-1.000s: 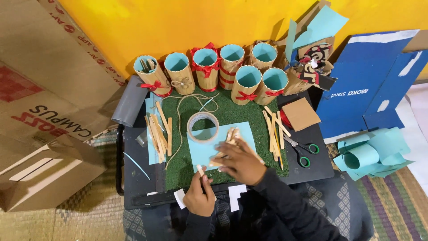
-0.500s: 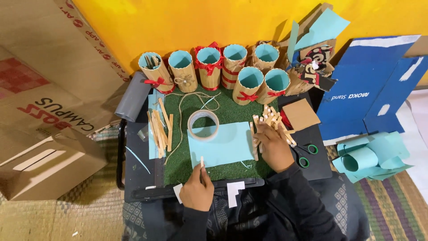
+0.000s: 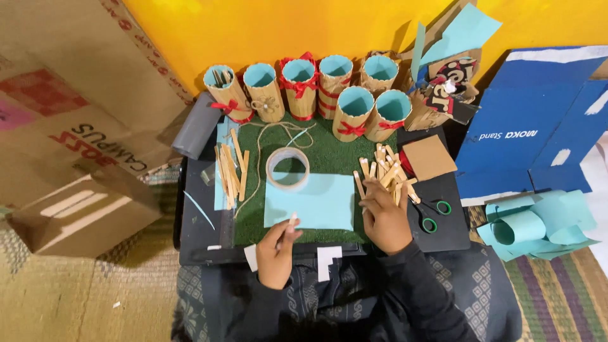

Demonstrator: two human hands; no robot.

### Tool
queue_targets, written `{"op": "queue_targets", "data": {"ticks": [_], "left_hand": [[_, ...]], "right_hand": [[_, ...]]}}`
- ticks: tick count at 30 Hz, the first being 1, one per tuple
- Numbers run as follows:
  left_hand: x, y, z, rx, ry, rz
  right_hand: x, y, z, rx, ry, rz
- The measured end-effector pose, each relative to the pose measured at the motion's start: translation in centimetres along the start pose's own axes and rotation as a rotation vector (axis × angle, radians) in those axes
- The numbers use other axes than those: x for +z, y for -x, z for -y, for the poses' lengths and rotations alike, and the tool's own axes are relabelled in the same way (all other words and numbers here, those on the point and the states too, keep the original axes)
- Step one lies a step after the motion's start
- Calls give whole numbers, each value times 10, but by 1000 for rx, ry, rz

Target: Assembling a craft project by gluing popsicle sticks onto paper and trimming materials with scissors.

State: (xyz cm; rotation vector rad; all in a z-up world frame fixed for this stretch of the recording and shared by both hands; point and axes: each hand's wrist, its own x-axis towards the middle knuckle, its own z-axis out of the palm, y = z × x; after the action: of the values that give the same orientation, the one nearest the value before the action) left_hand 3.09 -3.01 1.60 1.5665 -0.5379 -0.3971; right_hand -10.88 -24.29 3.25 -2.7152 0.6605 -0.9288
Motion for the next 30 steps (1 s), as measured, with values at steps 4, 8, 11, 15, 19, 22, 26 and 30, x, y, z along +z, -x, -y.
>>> {"op": "queue_targets", "data": {"ticks": [4,8,11,15,19,22,26,30], "left_hand": [[33,-9,1,-102,393,59],[73,-30,3,60,246,122],[90,-45,-9,159,127,214],[104,-71,3,175,137,422],[112,-93,20,165,177,533],[118,-103,21,253,148,624],[118,-105,-2,469,109,648],[109,-106,-23,575,84,630]], "right_hand": [[-9,0,3,5,-339,-23],[3,-9,-5,200,-822,-12],[10,-12,-10,334,-996,-80],[23,-8,-37,498,-1091,-127],[19,-4,-41,526,-878,-136],[27,2,-58,586,-911,-164],[9,-12,-50,453,-838,-201],[-1,-21,-41,289,-705,-189]]}}
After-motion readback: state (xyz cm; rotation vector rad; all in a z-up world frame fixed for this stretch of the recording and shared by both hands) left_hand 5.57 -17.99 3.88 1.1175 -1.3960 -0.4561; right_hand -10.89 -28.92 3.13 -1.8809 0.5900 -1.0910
